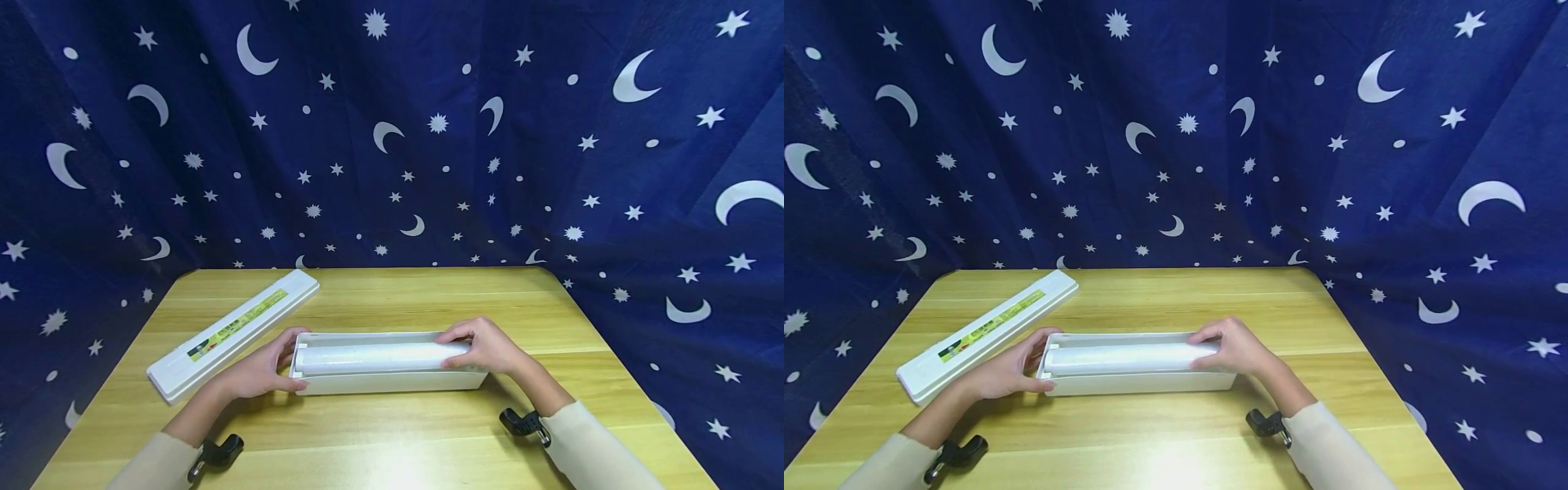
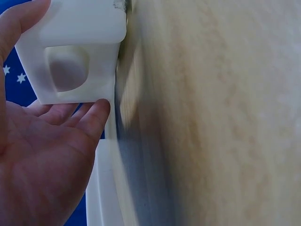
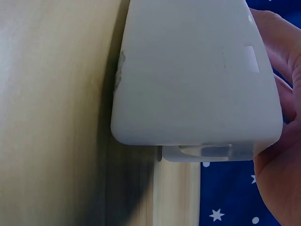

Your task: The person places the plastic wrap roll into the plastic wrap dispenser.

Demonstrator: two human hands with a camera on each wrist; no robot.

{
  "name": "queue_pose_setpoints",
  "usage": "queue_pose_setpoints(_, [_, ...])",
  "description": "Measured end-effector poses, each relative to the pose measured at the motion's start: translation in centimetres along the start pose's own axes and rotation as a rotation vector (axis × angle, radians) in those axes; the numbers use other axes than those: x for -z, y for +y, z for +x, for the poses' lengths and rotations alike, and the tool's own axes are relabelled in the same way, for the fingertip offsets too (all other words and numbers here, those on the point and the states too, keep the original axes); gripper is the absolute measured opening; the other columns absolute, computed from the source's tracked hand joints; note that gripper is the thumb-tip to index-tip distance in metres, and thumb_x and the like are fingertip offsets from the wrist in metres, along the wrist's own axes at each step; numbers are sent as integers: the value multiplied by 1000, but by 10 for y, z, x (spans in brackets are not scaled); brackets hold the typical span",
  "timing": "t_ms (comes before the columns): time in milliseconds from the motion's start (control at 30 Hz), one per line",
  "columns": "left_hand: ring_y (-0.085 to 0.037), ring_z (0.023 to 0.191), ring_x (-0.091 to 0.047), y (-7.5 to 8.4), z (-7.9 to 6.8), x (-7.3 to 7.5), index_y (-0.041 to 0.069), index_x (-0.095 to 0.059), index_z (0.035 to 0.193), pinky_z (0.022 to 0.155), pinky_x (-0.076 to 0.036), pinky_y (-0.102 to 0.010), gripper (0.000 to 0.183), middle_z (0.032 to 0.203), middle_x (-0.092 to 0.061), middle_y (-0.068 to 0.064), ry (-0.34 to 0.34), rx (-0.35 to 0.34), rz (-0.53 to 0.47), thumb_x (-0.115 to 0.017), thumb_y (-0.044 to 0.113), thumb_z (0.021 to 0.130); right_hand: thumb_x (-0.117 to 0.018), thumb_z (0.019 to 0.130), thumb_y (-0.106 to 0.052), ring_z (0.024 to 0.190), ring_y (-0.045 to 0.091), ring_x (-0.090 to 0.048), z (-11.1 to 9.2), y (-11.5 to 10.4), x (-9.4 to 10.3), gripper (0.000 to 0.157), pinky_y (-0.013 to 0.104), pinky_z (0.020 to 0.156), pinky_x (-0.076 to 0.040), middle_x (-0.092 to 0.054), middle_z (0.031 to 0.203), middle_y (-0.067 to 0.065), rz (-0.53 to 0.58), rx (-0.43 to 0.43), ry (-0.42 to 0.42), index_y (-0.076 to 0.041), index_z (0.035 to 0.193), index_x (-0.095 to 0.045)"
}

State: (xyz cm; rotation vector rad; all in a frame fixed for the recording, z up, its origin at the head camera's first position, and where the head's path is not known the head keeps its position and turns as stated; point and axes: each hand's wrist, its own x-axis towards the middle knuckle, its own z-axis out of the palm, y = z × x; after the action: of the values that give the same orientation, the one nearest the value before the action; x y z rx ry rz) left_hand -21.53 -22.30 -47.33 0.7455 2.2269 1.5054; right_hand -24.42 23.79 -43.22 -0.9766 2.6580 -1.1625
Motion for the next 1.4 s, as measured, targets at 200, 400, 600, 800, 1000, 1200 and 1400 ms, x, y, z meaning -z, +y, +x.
queue_pose_setpoints(200, [-44,142,-40,-2,0,0,10,-26,153,103,-48,-19,89,149,-45,-21,-3,-5,-4,-83,15,85,-93,74,-33,99,14,-74,-1,-1,-1,36,25,80,-59,-79,110,1,-29,6,2,-19,105,-82])
queue_pose_setpoints(400, [-44,144,-39,-1,0,0,7,-24,154,104,-46,-16,91,150,-44,-21,-2,-3,-5,-84,16,85,-94,73,-31,98,16,-72,-1,0,-2,33,26,79,-59,-78,108,-2,-54,37,15,-19,102,-82])
queue_pose_setpoints(600, [-45,144,-38,1,1,0,7,-25,153,104,-45,-15,91,150,-44,-22,-4,3,-13,-84,14,85,-93,73,-34,94,12,-72,-2,3,-4,34,27,77,-60,-78,105,-3,-106,53,40,-19,101,-82])
queue_pose_setpoints(800, [-44,144,-38,1,0,0,4,-23,154,105,-43,-13,93,150,-44,-21,-1,3,-10,-84,15,84,-93,73,-34,94,13,-74,-4,4,-5,33,31,78,-61,-79,104,-2,-128,58,54,-19,99,-82])
queue_pose_setpoints(1000, [-44,144,-38,1,1,0,5,-24,154,105,-41,-11,93,151,-44,-22,3,3,-10,-84,15,84,-93,74,-32,100,17,-74,-7,1,-4,33,30,82,-61,-79,108,-1,-139,33,70,-18,101,-82])
queue_pose_setpoints(1200, [-44,145,-37,1,2,0,5,-25,154,106,-38,-9,93,151,-45,-22,7,6,-2,-85,16,83,-92,76,-29,103,18,-74,-10,-1,-3,33,34,85,-61,-79,110,-1,-121,8,83,-16,104,-81])
queue_pose_setpoints(1400, [-45,144,-39,0,1,0,4,-24,154,105,-41,-11,95,150,-45,-23,10,4,-11,-86,16,83,-90,79,-28,105,19,-74,-13,-1,-2,29,36,90,-61,-78,111,-1,-97,3,92,-17,105,-81])
